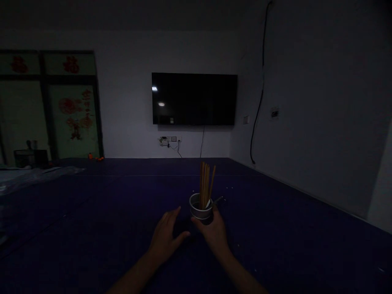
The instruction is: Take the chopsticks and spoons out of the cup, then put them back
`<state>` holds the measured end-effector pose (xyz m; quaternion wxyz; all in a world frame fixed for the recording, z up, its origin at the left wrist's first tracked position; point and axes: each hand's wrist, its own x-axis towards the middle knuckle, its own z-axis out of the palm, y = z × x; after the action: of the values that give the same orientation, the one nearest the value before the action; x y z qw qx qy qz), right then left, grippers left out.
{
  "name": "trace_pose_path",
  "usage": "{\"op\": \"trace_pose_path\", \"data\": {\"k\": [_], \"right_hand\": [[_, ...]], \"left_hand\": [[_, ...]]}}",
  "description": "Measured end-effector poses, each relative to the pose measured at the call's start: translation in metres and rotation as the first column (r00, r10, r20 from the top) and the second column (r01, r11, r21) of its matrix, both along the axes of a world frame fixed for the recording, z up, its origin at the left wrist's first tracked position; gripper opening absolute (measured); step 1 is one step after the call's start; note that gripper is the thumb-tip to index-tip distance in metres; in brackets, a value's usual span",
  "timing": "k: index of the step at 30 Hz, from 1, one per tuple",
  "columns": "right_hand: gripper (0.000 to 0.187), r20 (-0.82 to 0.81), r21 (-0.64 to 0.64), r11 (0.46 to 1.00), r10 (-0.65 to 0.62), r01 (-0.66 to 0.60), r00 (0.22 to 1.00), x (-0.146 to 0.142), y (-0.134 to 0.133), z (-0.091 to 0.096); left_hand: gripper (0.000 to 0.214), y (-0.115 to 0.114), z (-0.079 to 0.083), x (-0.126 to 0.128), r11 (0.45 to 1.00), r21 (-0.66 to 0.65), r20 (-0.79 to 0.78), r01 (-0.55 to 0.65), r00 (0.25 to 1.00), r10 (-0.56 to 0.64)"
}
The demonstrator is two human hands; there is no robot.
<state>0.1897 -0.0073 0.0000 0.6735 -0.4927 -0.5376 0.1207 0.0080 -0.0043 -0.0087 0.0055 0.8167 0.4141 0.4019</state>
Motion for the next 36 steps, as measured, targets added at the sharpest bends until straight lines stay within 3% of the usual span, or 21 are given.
{"op": "trace_pose_path", "data": {"k": [3, 6, 19, 27, 32, 36], "right_hand": [[0.068, 0.049, -0.003, 0.989, 0.148, -0.148, 0.988, -0.013, -0.009, 0.000], [0.068, 0.085, -0.027, 0.972, 0.234, -0.233, 0.968, -0.019, -0.015, 0.000], [0.064, 0.116, -0.091, 0.938, 0.343, -0.334, 0.932, -0.026, -0.024, 0.001], [0.061, 0.026, -0.111, 0.878, 0.471, -0.465, 0.882, -0.026, -0.014, -0.009], [0.069, 0.054, -0.110, 0.866, 0.495, -0.487, 0.867, -0.024, -0.011, -0.010], [0.065, 0.100, -0.107, 0.874, 0.484, -0.474, 0.869, -0.023, -0.011, -0.013]], "left_hand": [[0.079, 0.000, -0.001, 0.002, 0.997, -0.066, 0.074, 0.042, 0.997, -0.037], [0.076, -0.001, -0.001, 0.006, 0.990, -0.086, 0.146, 0.110, 0.985, -0.097], [0.066, -0.008, 0.006, 0.012, 0.958, -0.105, 0.355, 0.266, 0.910, -0.213], [0.071, -0.011, 0.007, 0.014, 0.955, -0.125, 0.441, 0.268, 0.878, -0.189], [0.069, -0.009, 0.010, 0.011, 0.982, -0.101, 0.418, 0.161, 0.902, -0.104], [0.064, -0.005, 0.009, 0.009, 0.990, -0.087, 0.418, 0.111, 0.906, -0.065]]}}
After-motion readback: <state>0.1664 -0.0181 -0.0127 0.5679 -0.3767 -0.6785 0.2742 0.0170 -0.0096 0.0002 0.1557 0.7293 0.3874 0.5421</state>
